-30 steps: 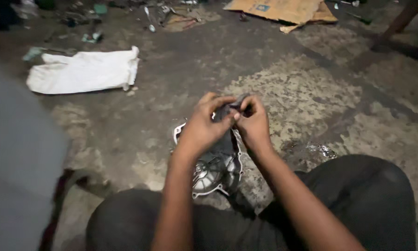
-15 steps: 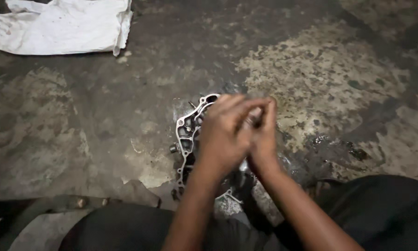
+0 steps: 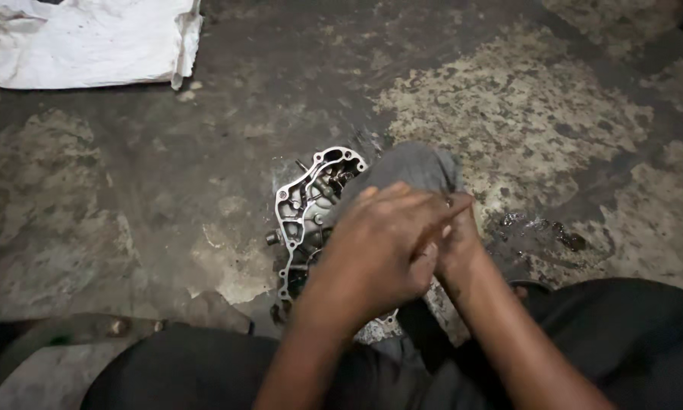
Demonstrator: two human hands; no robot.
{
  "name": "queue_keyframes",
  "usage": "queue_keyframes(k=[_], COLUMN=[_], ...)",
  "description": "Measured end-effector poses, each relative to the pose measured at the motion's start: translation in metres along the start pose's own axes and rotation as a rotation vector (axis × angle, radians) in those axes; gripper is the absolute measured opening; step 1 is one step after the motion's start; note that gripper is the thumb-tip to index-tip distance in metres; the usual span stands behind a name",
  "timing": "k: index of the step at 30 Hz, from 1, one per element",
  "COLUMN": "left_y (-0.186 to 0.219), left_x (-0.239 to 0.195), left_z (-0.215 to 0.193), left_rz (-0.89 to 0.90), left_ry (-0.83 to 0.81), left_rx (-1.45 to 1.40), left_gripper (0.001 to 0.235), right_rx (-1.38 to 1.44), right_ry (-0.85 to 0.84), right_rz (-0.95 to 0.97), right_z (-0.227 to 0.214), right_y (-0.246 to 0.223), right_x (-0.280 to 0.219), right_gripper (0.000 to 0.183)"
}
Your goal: The person scrubs the interior surfaces of a disassembled engine casing with a dark cloth. They rotate the casing to access different internal sections and continue scrubbing the metal surfaces.
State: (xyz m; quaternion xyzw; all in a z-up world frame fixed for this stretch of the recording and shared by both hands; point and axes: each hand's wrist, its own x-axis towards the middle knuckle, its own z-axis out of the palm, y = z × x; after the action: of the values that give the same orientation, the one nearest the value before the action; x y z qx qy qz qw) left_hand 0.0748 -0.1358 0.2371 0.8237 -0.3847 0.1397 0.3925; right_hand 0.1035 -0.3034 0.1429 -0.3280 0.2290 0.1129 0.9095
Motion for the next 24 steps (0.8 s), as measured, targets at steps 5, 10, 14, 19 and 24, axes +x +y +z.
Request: queue_keyframes(k=[5, 10, 14, 19, 24], left_y=[-0.022, -0.1, -0.146, -0.173, -0.182], left_x=[-0.013, -0.06, -0.089, -0.097, -0.098], left_z=[-0.019, -0.037, -0.018, 0.016, 0.028], left_rz=[-0.387, -0.373, -1.105, -1.106, -0.951], left_ry=[0.16, 0.403, -0.208, -0.055, 0.165], left_rx=[-0.108, 0.64, 0.07, -0.326, -0.447], left_gripper=[0.029, 0.052, 0.055, 0.048, 0.059], right_rx=[-0.039, 0.099, 0.12, 0.136, -0.144], right_ry=[-0.15, -0.504, -0.406, -0.356, 0.093], right_rz=[-0.401, -0.581, -0.589, -0.633, -0.798], right_z=[0.0, -0.039, -0.025, -0.003, -0.036], right_y=[-0.037, -0.084, -0.075, -0.064, -0.062], right_x=[-0.003, -0.009, -0.017, -0.022, 0.006], right_gripper=[0.058, 0.021, 0.031, 0.023, 0.032])
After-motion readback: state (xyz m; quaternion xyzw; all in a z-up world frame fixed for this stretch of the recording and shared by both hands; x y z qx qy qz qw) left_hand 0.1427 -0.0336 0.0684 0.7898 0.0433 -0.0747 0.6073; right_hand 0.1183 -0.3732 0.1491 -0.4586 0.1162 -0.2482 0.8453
